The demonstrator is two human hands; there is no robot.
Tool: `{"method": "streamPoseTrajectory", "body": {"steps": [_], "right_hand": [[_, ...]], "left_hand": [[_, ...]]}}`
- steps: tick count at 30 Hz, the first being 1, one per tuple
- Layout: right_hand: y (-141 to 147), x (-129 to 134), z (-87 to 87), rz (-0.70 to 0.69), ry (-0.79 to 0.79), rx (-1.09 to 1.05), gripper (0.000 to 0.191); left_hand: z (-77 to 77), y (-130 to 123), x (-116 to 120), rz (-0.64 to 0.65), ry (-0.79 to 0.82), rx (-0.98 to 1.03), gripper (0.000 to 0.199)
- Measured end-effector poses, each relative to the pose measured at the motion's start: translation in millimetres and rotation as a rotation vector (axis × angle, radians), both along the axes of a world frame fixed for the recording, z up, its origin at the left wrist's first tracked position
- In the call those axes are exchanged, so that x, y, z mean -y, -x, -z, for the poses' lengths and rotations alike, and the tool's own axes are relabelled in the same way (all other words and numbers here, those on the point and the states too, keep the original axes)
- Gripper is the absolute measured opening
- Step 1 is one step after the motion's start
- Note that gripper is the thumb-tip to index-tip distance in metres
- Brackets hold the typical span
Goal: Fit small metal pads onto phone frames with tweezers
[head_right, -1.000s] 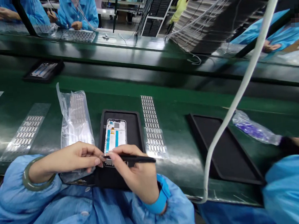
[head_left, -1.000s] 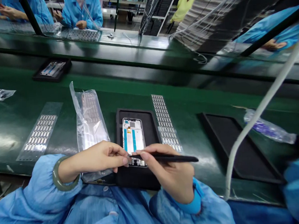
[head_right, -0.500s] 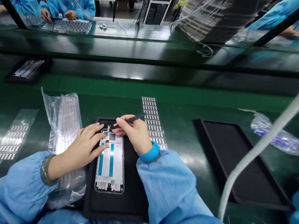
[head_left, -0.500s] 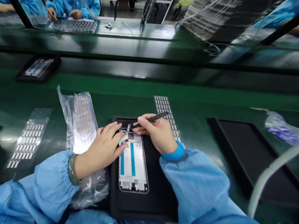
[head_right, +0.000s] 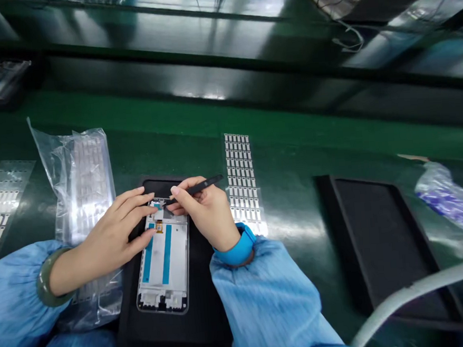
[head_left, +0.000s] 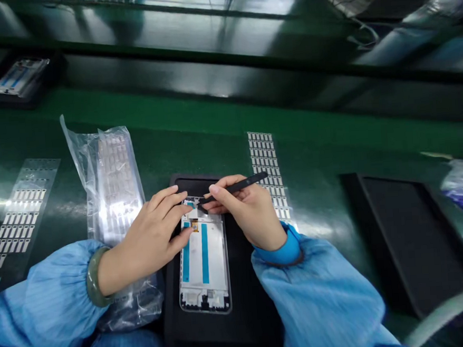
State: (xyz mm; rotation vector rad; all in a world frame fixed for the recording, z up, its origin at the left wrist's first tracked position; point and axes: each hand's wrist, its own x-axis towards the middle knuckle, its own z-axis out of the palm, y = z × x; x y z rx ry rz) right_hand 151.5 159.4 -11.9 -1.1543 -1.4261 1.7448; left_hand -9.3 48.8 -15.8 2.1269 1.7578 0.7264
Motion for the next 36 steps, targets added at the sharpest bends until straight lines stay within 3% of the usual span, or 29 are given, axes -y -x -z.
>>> {"method": "streamPoseTrajectory", "body": {"steps": [36], "right_hand": [[-0.4, 1.4, 2.1, -0.028, -0.137, 0.054, 0.028]], "left_hand": [[-2.3, -0.7, -1.0, 0.042, -0.038, -0.132, 0.031]]}}
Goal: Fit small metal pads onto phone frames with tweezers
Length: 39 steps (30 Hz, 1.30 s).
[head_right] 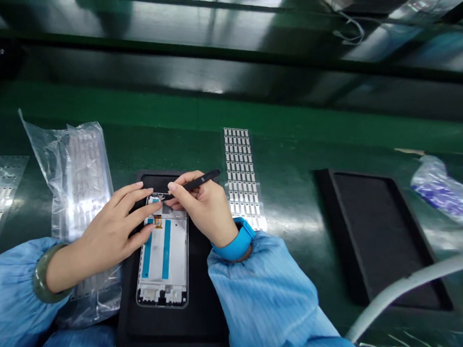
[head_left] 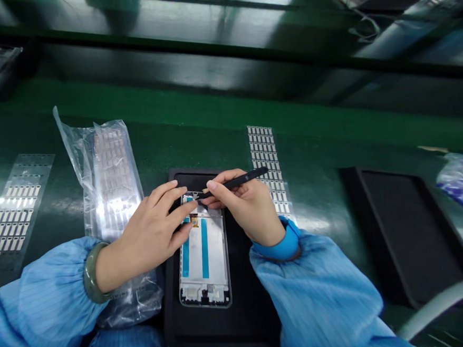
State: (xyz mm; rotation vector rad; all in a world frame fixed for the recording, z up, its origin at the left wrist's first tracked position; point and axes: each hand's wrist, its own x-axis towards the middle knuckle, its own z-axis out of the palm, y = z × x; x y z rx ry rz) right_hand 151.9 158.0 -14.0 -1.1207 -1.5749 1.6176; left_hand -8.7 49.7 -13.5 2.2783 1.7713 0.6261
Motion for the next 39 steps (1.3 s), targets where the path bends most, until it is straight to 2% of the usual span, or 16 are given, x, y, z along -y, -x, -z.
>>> {"method": "streamPoseTrajectory", "body": {"steps": [20, 39], "right_hand": [[0.9, 0.3, -1.0, 0.033, 0.067, -0.056, 0.028], [0.6, 0.7, -1.0, 0.005, 0.01, -0.023, 0.028]], "left_hand": [[-0.5, -0.6, -0.4, -0.02, -0.002, 0.062, 0.025], [-0.9, 0.7, -2.0, 0.037, -0.039, 0.003, 0.031]]}}
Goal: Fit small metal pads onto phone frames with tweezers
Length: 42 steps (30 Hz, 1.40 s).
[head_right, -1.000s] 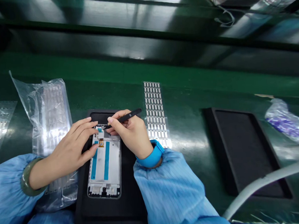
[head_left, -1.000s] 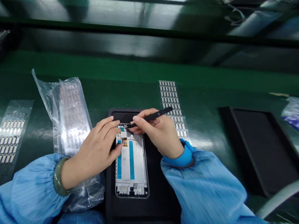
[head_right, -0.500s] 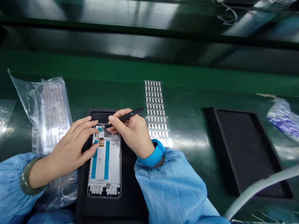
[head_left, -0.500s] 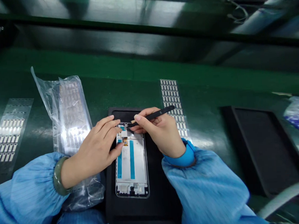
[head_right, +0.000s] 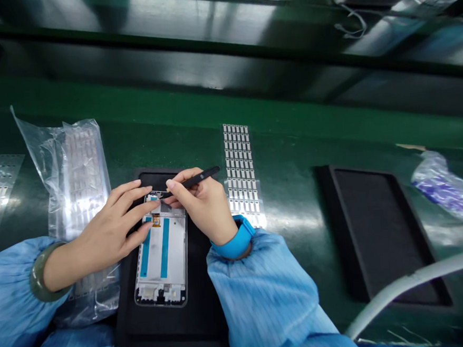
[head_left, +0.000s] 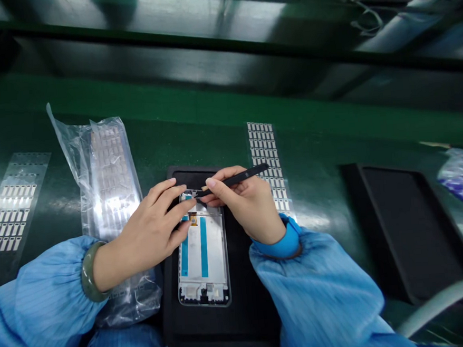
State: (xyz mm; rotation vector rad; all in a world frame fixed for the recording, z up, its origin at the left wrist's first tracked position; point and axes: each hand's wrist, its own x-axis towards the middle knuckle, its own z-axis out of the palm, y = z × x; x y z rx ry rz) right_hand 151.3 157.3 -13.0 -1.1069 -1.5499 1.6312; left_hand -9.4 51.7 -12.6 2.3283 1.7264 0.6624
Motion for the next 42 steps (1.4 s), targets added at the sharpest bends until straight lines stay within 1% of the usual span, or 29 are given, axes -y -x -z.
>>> {"method": "streamPoseTrajectory", "body": {"steps": [4, 6, 11, 13, 15, 17, 19, 21, 25, 29, 35, 42], "right_hand": [[-0.1, 0.9, -0.7, -0.011, -0.044, 0.026, 0.027], [-0.6, 2.2, -1.1, -0.014, -0.091, 0.058, 0.026], [-3.2, 7.8, -1.0, -0.016, -0.311, 0.193, 0.018], [-4.0, 8.8, -1.4, 0.025, -0.364, 0.203, 0.016], [-4.4, 7.9, -2.4, 0.108, -0.341, 0.132, 0.015], [-4.1, 5.4, -3.5, 0.19, -0.271, 0.015, 0.016], [-3.1, 2.2, -4.3, 0.219, -0.215, -0.074, 0.017], [-1.7, 0.0, -4.3, 0.187, -0.192, -0.091, 0.018], [0.2, -0.5, -1.6, 0.052, -0.161, -0.023, 0.022], [-1.1, 0.6, 1.8, -0.022, -0.197, 0.035, 0.018], [-1.6, 1.6, 0.1, -0.046, -0.296, 0.154, 0.017], [0.5, 2.6, -0.4, -0.031, -0.367, 0.166, 0.012]], "left_hand": [[-1.6, 1.4, -1.2, 0.021, -0.004, -0.052, 0.032], [-2.4, 1.8, -1.8, 0.027, 0.013, -0.085, 0.033], [-6.4, -2.1, -2.4, 0.002, 0.053, -0.139, 0.035], [-8.2, -4.8, -2.2, -0.023, 0.051, -0.163, 0.034], [-8.9, -6.7, -2.0, -0.036, 0.051, -0.18, 0.034], [-8.2, -7.5, -1.8, -0.039, 0.049, -0.182, 0.033], [-6.6, -7.3, -1.4, -0.043, 0.044, -0.171, 0.032], [-4.8, -6.9, -0.9, -0.048, 0.036, -0.156, 0.032], [-2.8, -6.6, -0.1, -0.053, 0.035, -0.129, 0.037], [-2.7, -6.6, -0.4, -0.046, 0.056, -0.121, 0.038], [-3.5, -6.7, -0.6, -0.045, 0.061, -0.092, 0.041], [-2.7, -6.6, -0.8, -0.046, 0.059, -0.089, 0.04]]}}
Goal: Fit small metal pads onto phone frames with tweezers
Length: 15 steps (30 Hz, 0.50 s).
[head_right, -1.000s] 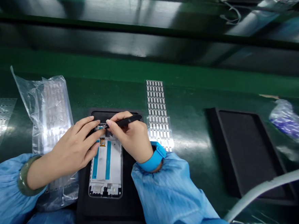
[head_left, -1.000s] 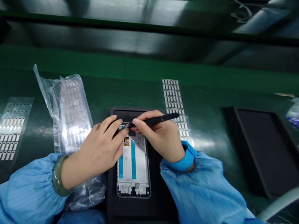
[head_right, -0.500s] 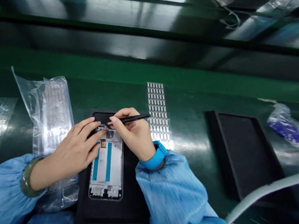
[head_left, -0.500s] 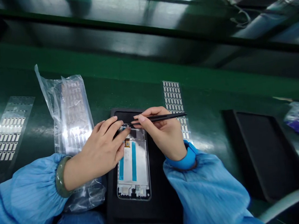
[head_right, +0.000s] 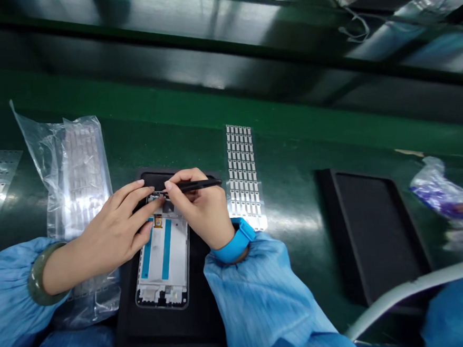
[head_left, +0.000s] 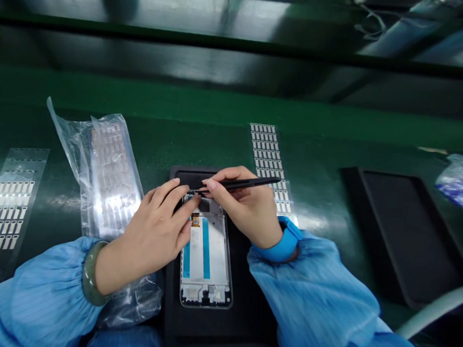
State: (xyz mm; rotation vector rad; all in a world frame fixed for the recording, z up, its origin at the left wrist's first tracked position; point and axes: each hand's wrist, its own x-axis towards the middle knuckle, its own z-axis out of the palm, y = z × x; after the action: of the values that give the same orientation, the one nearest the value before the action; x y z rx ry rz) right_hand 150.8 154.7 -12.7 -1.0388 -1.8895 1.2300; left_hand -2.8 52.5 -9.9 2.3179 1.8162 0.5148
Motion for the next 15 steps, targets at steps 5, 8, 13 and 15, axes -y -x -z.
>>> {"method": "streamPoseTrajectory", "body": {"steps": [5, 8, 13, 15], "right_hand": [[0.3, 0.9, 0.2, 0.008, -0.059, 0.038, 0.012], [0.3, 1.1, 0.8, 0.008, -0.058, 0.038, 0.012], [0.5, 1.7, 1.4, 0.011, -0.051, 0.039, 0.013], [0.4, 1.9, 1.6, 0.013, -0.056, 0.032, 0.012]], "left_hand": [[1.7, 0.9, 0.0, 0.005, -0.019, 0.015, 0.04], [1.9, 1.0, -0.1, 0.006, -0.018, 0.014, 0.04], [0.7, 0.2, -0.2, 0.001, 0.002, -0.006, 0.041], [0.2, -0.2, -0.2, -0.002, 0.009, -0.01, 0.041]]}}
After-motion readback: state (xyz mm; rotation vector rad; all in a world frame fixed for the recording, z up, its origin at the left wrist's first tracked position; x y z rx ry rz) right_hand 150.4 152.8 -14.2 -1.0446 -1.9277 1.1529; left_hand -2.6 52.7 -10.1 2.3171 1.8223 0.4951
